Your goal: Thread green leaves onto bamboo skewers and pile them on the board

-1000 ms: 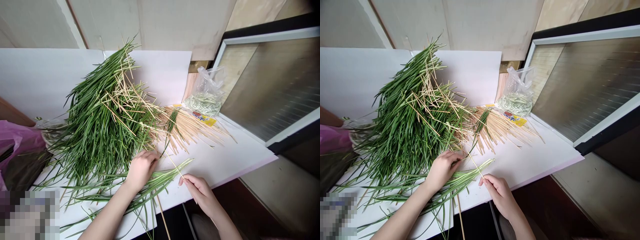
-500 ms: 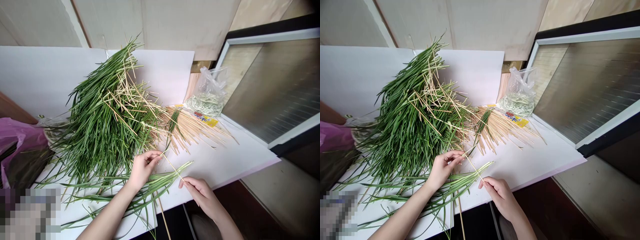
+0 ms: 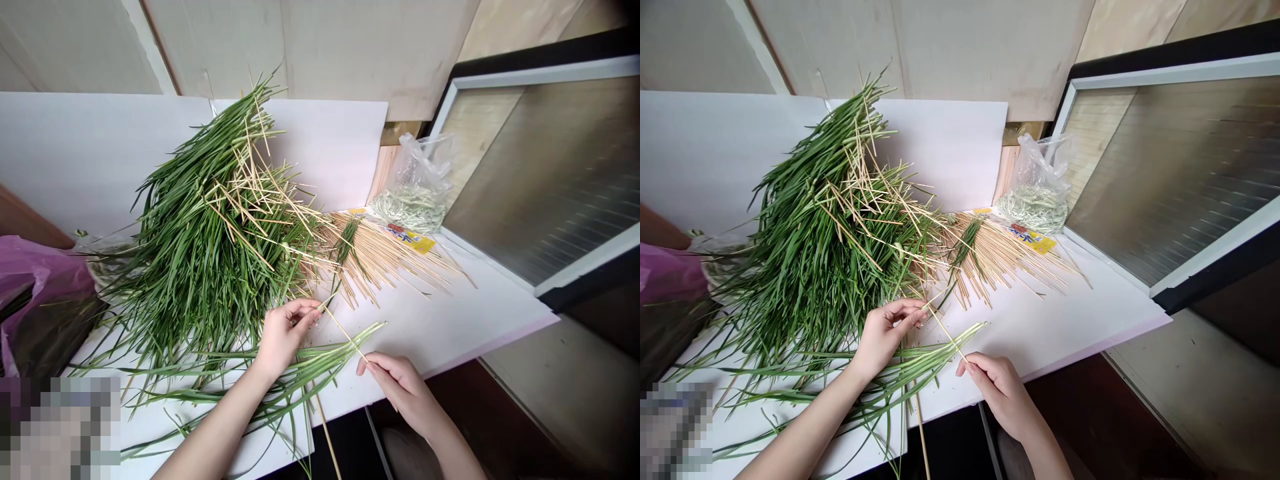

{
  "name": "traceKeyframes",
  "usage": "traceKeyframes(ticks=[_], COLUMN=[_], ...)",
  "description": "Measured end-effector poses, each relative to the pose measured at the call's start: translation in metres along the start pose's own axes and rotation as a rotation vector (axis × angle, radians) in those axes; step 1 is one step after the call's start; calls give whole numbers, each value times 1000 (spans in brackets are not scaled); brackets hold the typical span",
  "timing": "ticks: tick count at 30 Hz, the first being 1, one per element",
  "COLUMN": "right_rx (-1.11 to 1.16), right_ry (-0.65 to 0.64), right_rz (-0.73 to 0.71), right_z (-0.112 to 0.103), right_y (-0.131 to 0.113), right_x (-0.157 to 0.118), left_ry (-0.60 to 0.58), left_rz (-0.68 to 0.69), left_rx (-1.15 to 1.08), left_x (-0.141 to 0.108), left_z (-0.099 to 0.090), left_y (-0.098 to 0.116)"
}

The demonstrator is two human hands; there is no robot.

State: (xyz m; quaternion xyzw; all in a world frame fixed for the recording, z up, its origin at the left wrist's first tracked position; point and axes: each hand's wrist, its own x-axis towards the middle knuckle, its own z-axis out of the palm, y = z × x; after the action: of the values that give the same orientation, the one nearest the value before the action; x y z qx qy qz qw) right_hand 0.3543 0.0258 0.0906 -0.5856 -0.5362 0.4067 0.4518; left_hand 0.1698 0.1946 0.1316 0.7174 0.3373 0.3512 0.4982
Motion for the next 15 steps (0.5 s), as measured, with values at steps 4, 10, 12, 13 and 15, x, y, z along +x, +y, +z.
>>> traceKeyframes(ticks=[4,10,12,13,15], right_rx=[4,14,14,13,12], right_ry=[9,11,9,8,9], right_rz=[3,-3,-3,-2,1], right_z=[1,1,1,1,1], right_y=[0,0,0,0,0], right_x=[0,0,0,0,-1], left_ry=[6,33,44,49,48], left_rz=[10,17,16,16,15], left_rx=[7,28,33,33,33], left_x=[-1,-2,-2,-2,-2], left_z=[0,1,1,1,1], left_y=[2,2,1,1,1])
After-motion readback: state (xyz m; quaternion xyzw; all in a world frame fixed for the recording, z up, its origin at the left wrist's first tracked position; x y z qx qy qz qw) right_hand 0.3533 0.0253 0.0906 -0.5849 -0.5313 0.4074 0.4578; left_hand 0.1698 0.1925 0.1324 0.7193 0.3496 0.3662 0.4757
